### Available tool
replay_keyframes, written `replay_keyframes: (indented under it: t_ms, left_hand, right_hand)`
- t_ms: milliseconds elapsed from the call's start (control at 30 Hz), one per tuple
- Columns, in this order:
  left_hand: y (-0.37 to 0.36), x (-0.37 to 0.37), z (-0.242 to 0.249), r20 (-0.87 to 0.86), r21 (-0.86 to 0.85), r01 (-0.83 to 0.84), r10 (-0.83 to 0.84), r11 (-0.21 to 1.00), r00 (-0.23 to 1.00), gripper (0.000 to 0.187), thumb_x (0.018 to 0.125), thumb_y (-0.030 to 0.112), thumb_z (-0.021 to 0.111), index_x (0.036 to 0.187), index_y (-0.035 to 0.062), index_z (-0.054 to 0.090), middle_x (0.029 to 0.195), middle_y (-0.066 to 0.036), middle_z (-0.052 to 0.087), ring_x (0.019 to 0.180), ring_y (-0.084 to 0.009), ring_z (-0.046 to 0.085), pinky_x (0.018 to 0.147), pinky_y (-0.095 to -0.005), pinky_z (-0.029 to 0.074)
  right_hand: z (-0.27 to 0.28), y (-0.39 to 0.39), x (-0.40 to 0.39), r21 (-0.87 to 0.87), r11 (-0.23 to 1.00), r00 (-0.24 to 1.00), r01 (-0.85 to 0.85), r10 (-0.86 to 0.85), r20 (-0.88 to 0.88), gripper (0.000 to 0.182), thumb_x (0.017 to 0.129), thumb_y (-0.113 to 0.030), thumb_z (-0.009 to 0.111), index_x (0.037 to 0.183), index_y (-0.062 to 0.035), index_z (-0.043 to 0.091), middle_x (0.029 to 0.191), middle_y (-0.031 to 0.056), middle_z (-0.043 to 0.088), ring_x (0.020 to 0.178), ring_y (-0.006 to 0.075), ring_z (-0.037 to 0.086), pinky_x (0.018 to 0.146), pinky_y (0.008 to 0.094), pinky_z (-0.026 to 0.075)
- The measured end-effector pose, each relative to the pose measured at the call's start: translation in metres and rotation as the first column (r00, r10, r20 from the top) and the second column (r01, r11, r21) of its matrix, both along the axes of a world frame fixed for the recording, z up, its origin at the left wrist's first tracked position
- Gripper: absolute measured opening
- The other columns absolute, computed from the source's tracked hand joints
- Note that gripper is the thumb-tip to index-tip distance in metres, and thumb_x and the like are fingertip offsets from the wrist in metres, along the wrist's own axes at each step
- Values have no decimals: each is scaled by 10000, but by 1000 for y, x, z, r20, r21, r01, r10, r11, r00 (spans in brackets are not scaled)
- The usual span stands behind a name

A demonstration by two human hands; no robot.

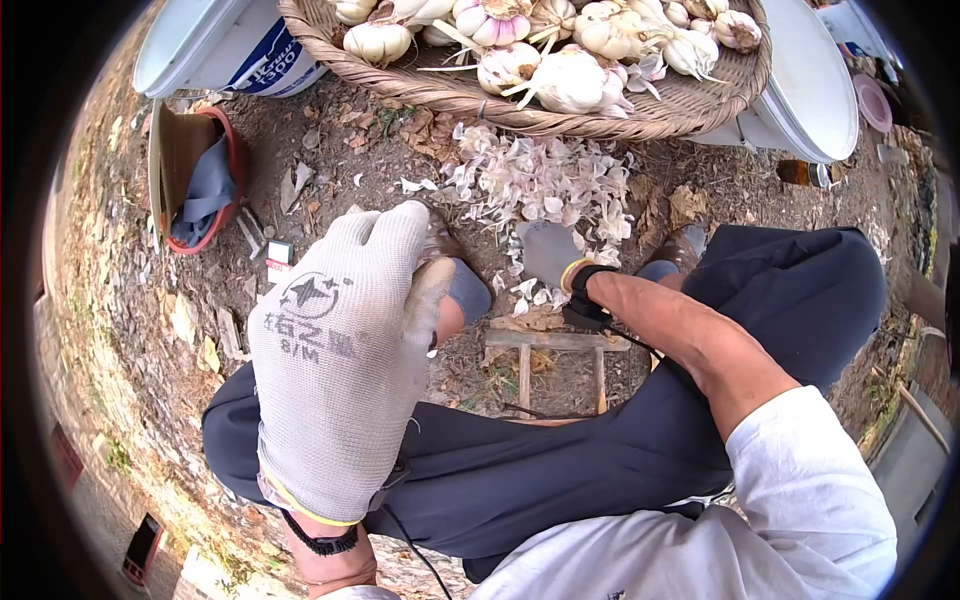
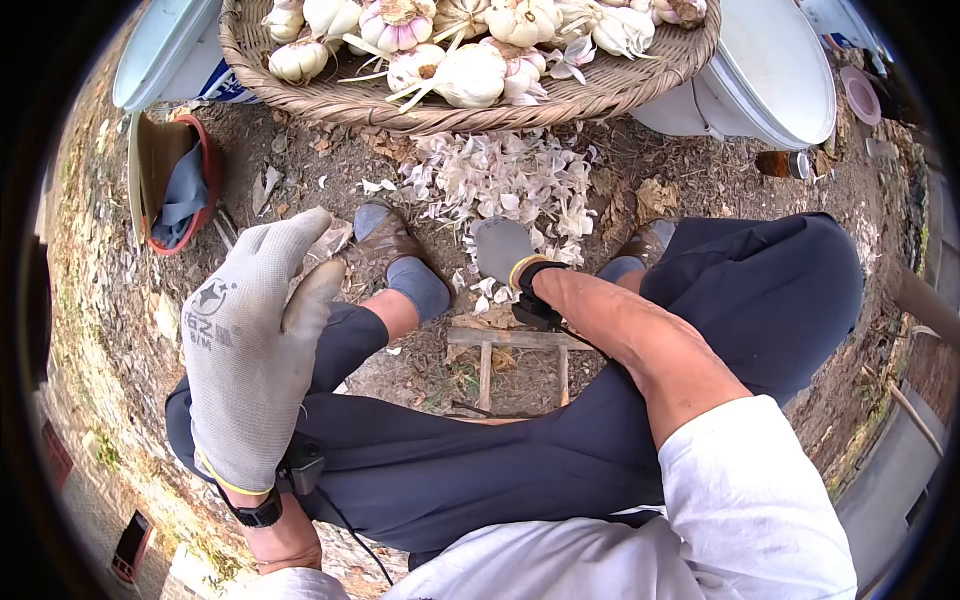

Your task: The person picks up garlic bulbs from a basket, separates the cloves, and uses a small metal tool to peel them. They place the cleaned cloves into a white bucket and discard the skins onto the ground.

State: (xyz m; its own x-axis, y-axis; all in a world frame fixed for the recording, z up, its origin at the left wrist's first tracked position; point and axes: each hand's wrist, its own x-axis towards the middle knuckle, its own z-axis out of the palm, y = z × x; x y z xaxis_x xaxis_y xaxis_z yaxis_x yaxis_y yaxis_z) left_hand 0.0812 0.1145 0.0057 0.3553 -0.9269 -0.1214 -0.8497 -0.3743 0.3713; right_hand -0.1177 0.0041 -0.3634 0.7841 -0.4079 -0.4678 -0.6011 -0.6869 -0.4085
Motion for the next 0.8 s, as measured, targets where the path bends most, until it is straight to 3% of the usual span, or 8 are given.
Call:
replay_keyframes:
  t_ms: [233,300,367,433,467,500,600,800]
  left_hand:
    - [-6,-1,-1,22,-95,78,-76,992,997,298,942,80,771,1233,35,725,1033,-156,748,874,-317,755,774,-376,587]
    - [-9,-4,-1,20,-104,84,-83,991,996,160,977,199,734,1053,89,647,933,-107,668,856,-331,709,727,-434,545]
    - [-13,-6,0,45,-112,101,-96,989,994,191,968,151,744,1126,61,684,958,-133,700,844,-329,725,737,-413,558]
    - [-17,-8,-1,72,-115,118,-111,986,991,250,960,103,754,1198,34,721,983,-160,732,833,-327,740,746,-391,572]
    - [-19,-9,-1,93,-113,135,-125,984,988,241,962,111,754,1188,35,720,971,-159,730,833,-332,740,743,-397,569]
    - [-22,-10,-1,115,-109,153,-140,982,983,232,963,119,754,1178,37,719,959,-158,729,834,-337,740,739,-403,566]
    - [-31,-13,-3,128,-96,168,-155,981,980,206,973,144,744,1150,40,721,934,-162,728,847,-349,741,739,-417,567]
    - [-47,-24,-6,126,-120,231,-216,966,968,210,984,200,736,1127,46,727,954,-183,735,887,-375,738,770,-449,566]
  right_hand:
    - [32,-15,6,31,999,1000,28,-28,-7,211,839,-95,622,999,-39,749,929,243,762,901,438,747,802,550,580]
    - [41,-19,4,74,995,996,71,-74,42,211,843,-115,619,987,-45,756,918,240,762,904,438,746,826,542,578]
    - [48,-26,4,75,992,990,103,-109,86,209,839,-182,685,974,-45,767,912,235,765,896,436,742,832,523,579]
    - [59,-35,5,232,959,981,162,-182,68,378,760,-327,830,987,-31,768,909,231,758,880,408,739,849,503,573]
    - [66,-39,4,362,906,953,219,-278,121,431,816,-396,881,951,-2,769,824,178,756,719,312,737,746,425,586]
    - [77,-43,5,359,907,950,221,-284,132,431,816,-396,881,951,-2,769,824,178,756,719,312,737,746,425,586]
    - [120,-55,6,745,536,829,398,-558,-41,505,1004,-450,778,871,35,743,769,93,746,505,146,664,477,269,461]
    - [169,-74,-13,851,359,764,384,-641,-74,584,1062,-512,673,1046,70,716,898,159,777,683,192,770,417,238,406]
